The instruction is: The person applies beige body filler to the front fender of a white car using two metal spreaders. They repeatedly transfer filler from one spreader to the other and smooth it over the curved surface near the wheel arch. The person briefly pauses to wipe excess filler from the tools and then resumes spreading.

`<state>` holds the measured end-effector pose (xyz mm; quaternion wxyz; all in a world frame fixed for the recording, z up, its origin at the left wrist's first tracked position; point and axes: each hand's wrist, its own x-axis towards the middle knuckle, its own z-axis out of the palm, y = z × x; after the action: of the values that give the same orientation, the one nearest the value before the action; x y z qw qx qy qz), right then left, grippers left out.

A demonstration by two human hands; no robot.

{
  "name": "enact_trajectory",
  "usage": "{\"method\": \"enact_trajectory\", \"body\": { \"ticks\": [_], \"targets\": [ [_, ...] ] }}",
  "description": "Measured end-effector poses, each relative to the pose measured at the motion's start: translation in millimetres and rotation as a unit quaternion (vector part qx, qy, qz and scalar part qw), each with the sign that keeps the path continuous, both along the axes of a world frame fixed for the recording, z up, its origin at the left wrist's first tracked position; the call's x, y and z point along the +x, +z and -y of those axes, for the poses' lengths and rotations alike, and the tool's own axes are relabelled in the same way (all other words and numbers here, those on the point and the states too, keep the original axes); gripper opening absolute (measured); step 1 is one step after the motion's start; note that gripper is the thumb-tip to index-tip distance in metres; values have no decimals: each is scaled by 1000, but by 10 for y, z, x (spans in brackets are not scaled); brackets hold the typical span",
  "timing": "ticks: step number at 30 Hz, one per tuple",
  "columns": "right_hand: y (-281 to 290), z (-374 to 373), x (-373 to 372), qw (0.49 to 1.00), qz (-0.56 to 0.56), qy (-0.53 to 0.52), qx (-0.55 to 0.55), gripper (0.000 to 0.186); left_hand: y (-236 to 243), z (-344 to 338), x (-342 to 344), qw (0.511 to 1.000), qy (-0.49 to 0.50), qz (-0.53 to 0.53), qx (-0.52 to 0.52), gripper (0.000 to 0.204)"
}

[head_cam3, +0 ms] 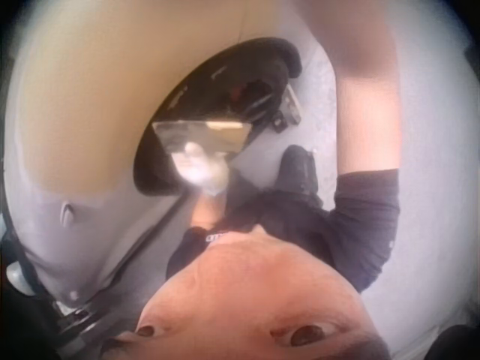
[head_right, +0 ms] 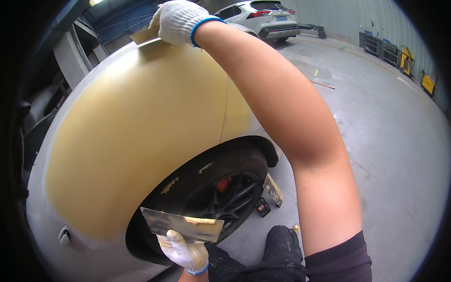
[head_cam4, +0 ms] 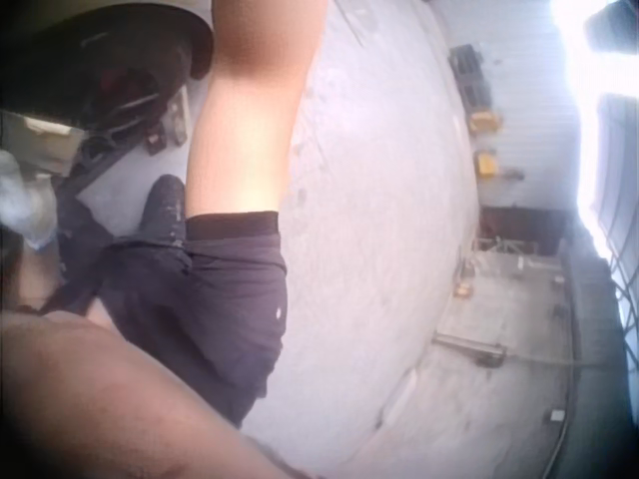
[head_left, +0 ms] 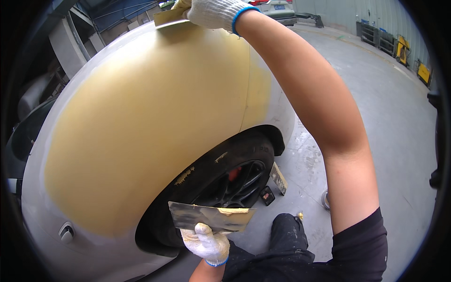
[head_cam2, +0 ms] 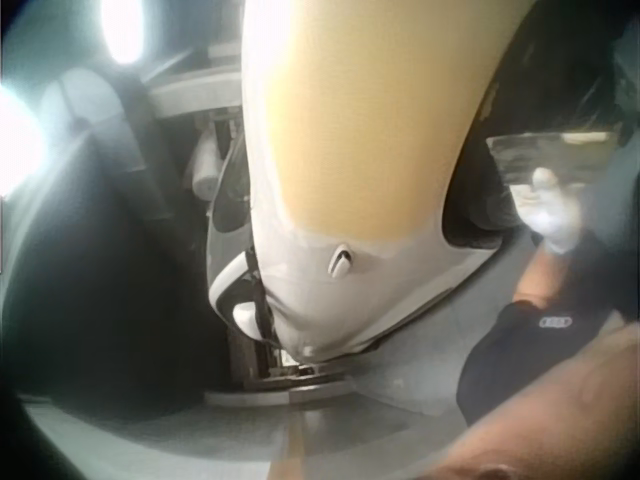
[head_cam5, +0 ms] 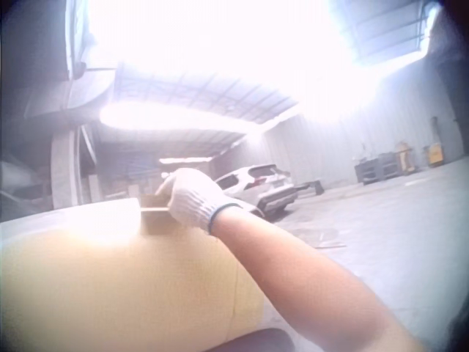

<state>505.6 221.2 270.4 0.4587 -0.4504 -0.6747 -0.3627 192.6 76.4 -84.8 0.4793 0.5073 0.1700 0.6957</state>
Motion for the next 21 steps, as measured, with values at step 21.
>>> {"method": "enact_trajectory", "body": {
  "ticks": [21],
  "targets": [
    [-3298, 941, -1168, 995, -42, 19, 93, 39, -147, -189, -79, 996, 79, -38, -1, 58]
  ]
}}
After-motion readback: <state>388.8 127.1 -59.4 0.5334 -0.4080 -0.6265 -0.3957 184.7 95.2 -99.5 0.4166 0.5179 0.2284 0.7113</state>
